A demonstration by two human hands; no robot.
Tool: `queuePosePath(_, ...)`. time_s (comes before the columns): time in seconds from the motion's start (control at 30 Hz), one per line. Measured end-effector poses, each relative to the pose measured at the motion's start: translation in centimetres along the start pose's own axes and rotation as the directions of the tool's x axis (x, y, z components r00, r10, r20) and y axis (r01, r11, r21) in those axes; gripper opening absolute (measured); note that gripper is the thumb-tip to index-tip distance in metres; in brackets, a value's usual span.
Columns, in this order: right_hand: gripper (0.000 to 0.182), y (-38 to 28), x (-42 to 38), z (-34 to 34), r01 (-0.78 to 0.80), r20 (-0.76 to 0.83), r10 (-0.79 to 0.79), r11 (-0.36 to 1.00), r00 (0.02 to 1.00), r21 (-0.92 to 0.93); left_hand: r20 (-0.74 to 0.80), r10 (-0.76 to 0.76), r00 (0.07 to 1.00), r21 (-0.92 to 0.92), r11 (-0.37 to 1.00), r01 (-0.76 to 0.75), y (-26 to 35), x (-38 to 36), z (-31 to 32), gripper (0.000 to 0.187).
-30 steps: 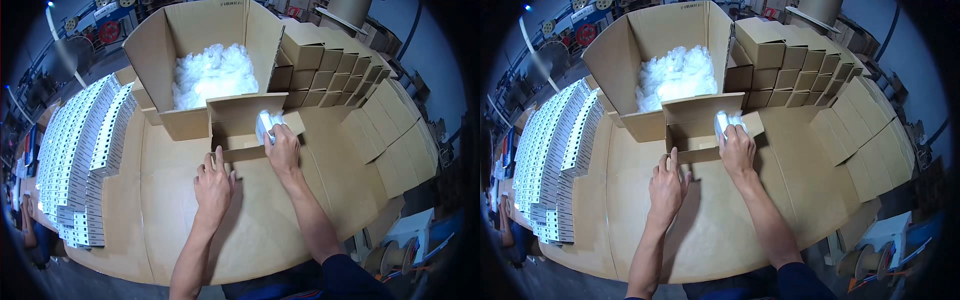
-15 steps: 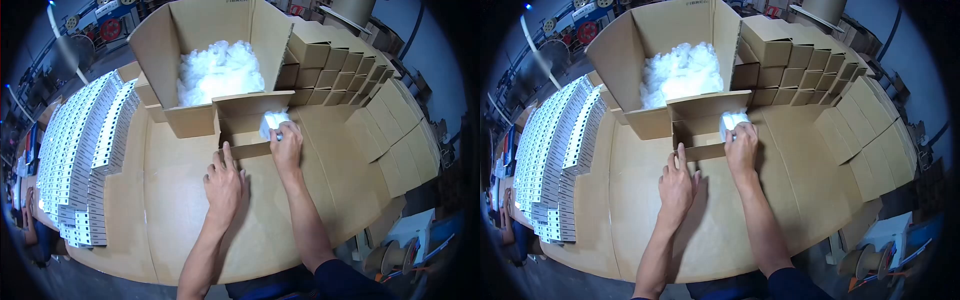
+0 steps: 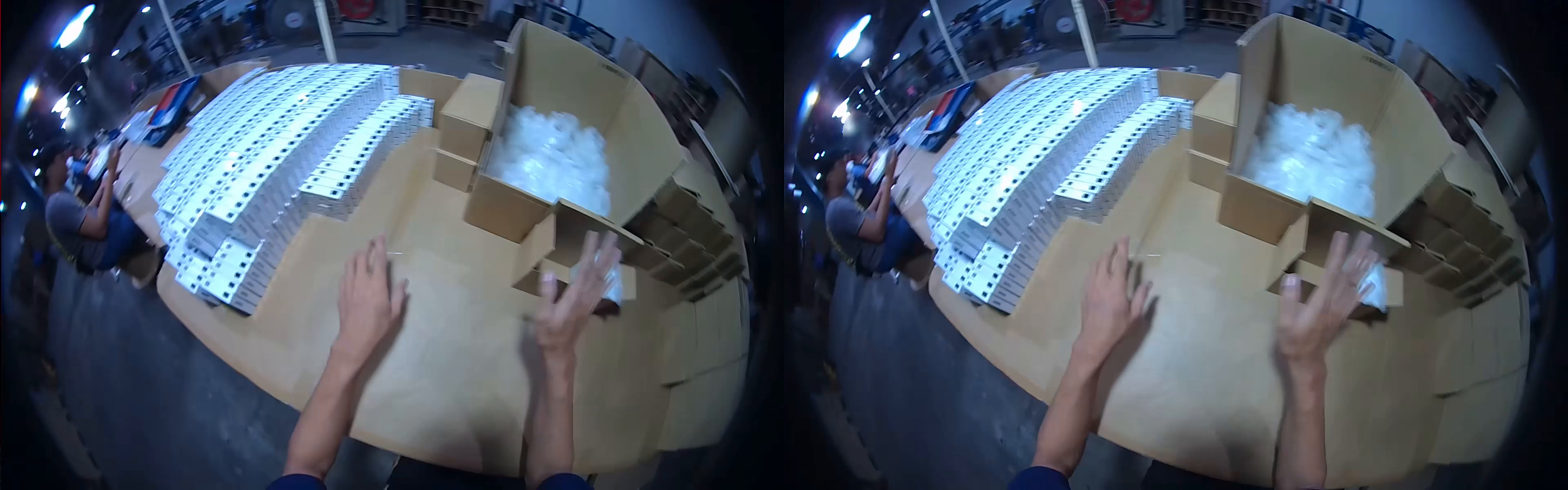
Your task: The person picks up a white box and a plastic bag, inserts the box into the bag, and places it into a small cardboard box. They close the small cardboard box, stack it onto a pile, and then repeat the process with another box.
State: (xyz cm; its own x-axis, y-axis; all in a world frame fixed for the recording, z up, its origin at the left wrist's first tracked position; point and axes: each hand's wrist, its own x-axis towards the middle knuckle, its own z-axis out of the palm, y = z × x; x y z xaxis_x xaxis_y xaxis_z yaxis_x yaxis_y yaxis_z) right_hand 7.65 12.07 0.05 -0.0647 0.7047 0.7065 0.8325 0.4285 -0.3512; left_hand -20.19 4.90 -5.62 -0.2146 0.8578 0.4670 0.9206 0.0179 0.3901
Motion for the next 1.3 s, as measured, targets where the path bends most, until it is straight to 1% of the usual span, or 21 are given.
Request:
queuePosePath(0.07, 0.082, -4.9, 0.8, 2.6, 0.161, 0.221, -0.186, 0.979, 0.957, 0.124, -0.083, -0.035, 0.996, 0.029, 0.999, 0.037, -3.7, 1.4, -0.3, 0.079)
queuePosePath(0.1, 0.082, -7.1, 1.3, 4.2, 0.202, 0.352, -0.269, 0.955, 0.896, 0.215, -0.124, -0.022, 0.992, 0.056, 0.998, 0.03, -5.3, 2.2, -0.6, 0.079)
queuePosePath(0.17, 0.086, -9.7, 1.2, 10.2, 0.238, 0.469, -0.418, 0.887, 0.778, 0.396, -0.172, -0.005, 0.985, 0.081, 0.997, 0.019, -8.0, 4.1, -1.0, 0.079)
queuePosePath(0.23, 0.087, -12.4, 1.9, 14.7, 0.207, 0.601, -0.478, 0.861, 0.64, 0.465, -0.187, 0.003, 0.982, 0.072, 0.997, 0.011, -10.0, 5.9, -0.8, 0.079)
queuePosePath(0.33, 0.088, -15.0, 3.3, 19.7, 0.265, 0.587, -0.535, 0.833, 0.608, 0.485, -0.168, 0.017, 0.986, 0.155, 0.988, 0.009, -11.9, 6.8, 0.0, 0.079)
queuePosePath(0.37, 0.089, -15.6, 3.7, 20.6, 0.293, 0.581, -0.542, 0.832, 0.607, 0.471, -0.22, 0.059, 0.974, 0.177, 0.984, -0.02, -12.2, 6.9, 0.3, 0.077)
queuePosePath(0.47, 0.092, -16.8, 4.5, 22.1, 0.335, 0.581, -0.545, 0.836, 0.605, 0.435, -0.206, 0.038, 0.978, 0.148, 0.989, -0.007, -12.7, 6.9, -0.2, 0.073)
queuePosePath(0.5, 0.094, -16.9, 4.4, 22.4, 0.322, 0.592, -0.534, 0.842, 0.603, 0.432, -0.259, 0.051, 0.965, 0.154, 0.988, -0.011, -12.8, 6.8, -0.3, 0.066)
queuePosePath(0.6, 0.094, -16.8, 4.3, 22.4, 0.275, 0.614, -0.517, 0.85, 0.596, 0.449, -0.25, 0.057, 0.967, 0.225, 0.974, 0.001, -13.7, 6.7, -0.5, 0.055)
queuePosePath(0.63, 0.094, -16.9, 4.4, 22.1, 0.26, 0.617, -0.516, 0.849, 0.594, 0.46, -0.236, 0.027, 0.971, 0.189, 0.982, 0.019, -13.7, 6.7, -0.8, 0.041)
queuePosePath(0.73, 0.09, -17.4, 5.1, 21.7, 0.227, 0.675, -0.489, 0.868, 0.552, 0.442, -0.286, 0.091, 0.954, 0.224, 0.974, -0.026, -13.8, 6.4, -1.3, 0.032)
queuePosePath(0.83, 0.085, -17.1, 5.1, 19.8, 0.351, 0.57, -0.552, 0.832, 0.609, 0.431, -0.34, 0.118, 0.933, 0.181, 0.982, -0.058, -12.0, 5.8, -2.2, 0.029)
queuePosePath(0.93, 0.081, -15.0, 4.3, 16.0, 0.038, 0.515, -0.492, 0.748, 0.702, 0.663, -0.363, 0.121, 0.924, 0.005, 0.992, -0.128, -8.8, 5.1, -3.0, 0.032)
queuePosePath(0.97, 0.072, -13.9, 3.8, 14.9, -0.007, 0.473, -0.511, 0.674, 0.718, 0.739, -0.361, 0.107, 0.926, -0.106, 0.982, -0.155, -7.3, 4.9, -3.1, 0.032)
queuePosePath(1.0, 0.07, -12.9, 3.9, 13.1, -0.249, 0.593, -0.452, 0.614, 0.667, 0.749, -0.331, 0.122, 0.936, -0.147, 0.973, -0.179, -5.7, 4.7, -3.5, 0.03)
queuePosePath(1.07, 0.066, -11.5, 4.4, 8.5, -0.677, 0.773, -0.395, 0.381, 0.496, 0.63, -0.342, 0.244, 0.908, -0.131, 0.944, -0.303, -2.5, 4.7, -3.8, 0.028)
queuePosePath(1.1, 0.057, -10.6, 4.2, 7.0, -0.74, 0.783, -0.332, 0.275, 0.526, 0.614, -0.322, 0.314, 0.893, -0.148, 0.915, -0.375, -0.7, 4.7, -4.0, 0.027)
queuePosePath(1.2, 0.043, -6.9, 4.3, 4.2, -0.717, 0.726, -0.3, 0.163, 0.619, 0.678, -0.234, 0.472, 0.85, -0.224, 0.824, -0.52, 4.9, 5.4, -4.9, 0.025)
queuePosePath(1.23, 0.032, -5.7, 4.6, 3.1, -0.602, 0.655, -0.251, 0.261, 0.713, 0.755, -0.177, 0.5, 0.848, -0.27, 0.804, -0.53, 6.7, 5.8, -5.3, 0.024)
queuePosePath(1.27, 0.028, -4.2, 5.1, 1.8, -0.641, 0.672, -0.243, 0.201, 0.7, 0.741, -0.122, 0.529, 0.84, -0.313, 0.783, -0.538, 8.3, 6.3, -5.7, 0.023)
queuePosePath(1.3, 0.026, -2.6, 5.4, 0.9, -0.598, 0.644, -0.241, 0.241, 0.726, 0.764, -0.087, 0.56, 0.824, -0.411, 0.733, -0.541, 9.8, 7.3, -6.0, 0.02)
